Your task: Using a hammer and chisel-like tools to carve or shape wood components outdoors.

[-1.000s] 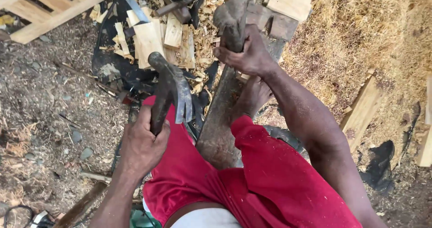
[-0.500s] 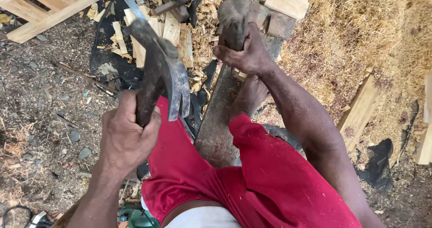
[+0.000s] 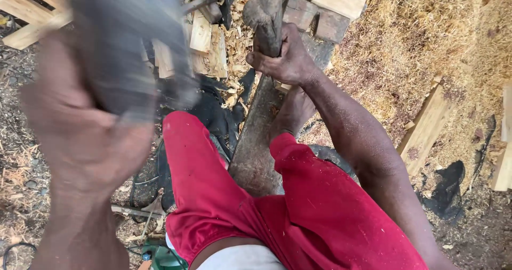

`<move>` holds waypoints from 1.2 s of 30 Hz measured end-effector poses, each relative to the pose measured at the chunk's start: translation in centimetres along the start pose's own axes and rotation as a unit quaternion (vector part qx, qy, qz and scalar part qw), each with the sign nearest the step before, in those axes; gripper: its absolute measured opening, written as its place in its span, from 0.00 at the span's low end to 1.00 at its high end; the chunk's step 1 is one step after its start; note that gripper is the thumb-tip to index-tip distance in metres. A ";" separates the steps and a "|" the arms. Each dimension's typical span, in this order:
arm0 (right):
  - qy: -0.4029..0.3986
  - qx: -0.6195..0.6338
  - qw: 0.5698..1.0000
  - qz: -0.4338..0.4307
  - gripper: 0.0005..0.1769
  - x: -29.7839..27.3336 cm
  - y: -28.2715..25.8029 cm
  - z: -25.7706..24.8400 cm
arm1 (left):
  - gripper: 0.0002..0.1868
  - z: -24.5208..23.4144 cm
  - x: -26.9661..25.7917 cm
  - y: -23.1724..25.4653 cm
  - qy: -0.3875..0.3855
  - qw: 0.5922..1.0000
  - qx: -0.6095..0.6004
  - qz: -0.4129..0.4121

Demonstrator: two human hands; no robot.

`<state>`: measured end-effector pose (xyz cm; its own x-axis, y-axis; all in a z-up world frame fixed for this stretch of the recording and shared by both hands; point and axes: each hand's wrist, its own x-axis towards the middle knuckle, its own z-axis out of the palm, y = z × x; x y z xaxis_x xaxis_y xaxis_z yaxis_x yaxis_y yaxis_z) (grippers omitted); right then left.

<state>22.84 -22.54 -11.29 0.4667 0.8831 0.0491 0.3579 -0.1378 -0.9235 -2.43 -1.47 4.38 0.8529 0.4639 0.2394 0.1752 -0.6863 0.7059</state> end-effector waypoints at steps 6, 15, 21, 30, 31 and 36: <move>0.098 0.129 0.938 0.307 0.30 0.7 -1.0 0.3 | 0.10 5.2 2.4 -0.4 -0.152 0.987 0.036 -0.027; -0.033 0.040 0.992 0.112 0.15 0.7 0.9 0.1 | 0.09 1.5 3.7 0.2 -0.081 0.995 0.049 0.015; 0.001 -0.052 0.996 -0.068 0.13 1.7 1.9 0.6 | 0.09 6.4 3.1 -2.9 -0.093 0.995 0.008 0.046; -0.042 0.015 0.998 0.045 0.10 0.0 5.3 0.7 | 0.10 4.5 1.3 -3.2 -0.184 0.981 0.001 -0.060; -0.049 0.015 0.997 0.049 0.10 0.0 4.8 0.6 | 0.10 4.4 1.2 -3.4 -0.184 0.981 -0.003 -0.067; 0.018 0.000 0.990 0.140 0.23 0.3 2.6 0.8 | 0.09 5.7 2.3 -2.7 -0.198 0.974 -0.003 -0.105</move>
<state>23.25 -22.27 -13.97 0.5767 0.7934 -0.1946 0.2110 -0.3748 -0.9028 1.86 -1.73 -0.78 0.9217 0.3399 -0.1868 0.3647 -0.5958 0.7156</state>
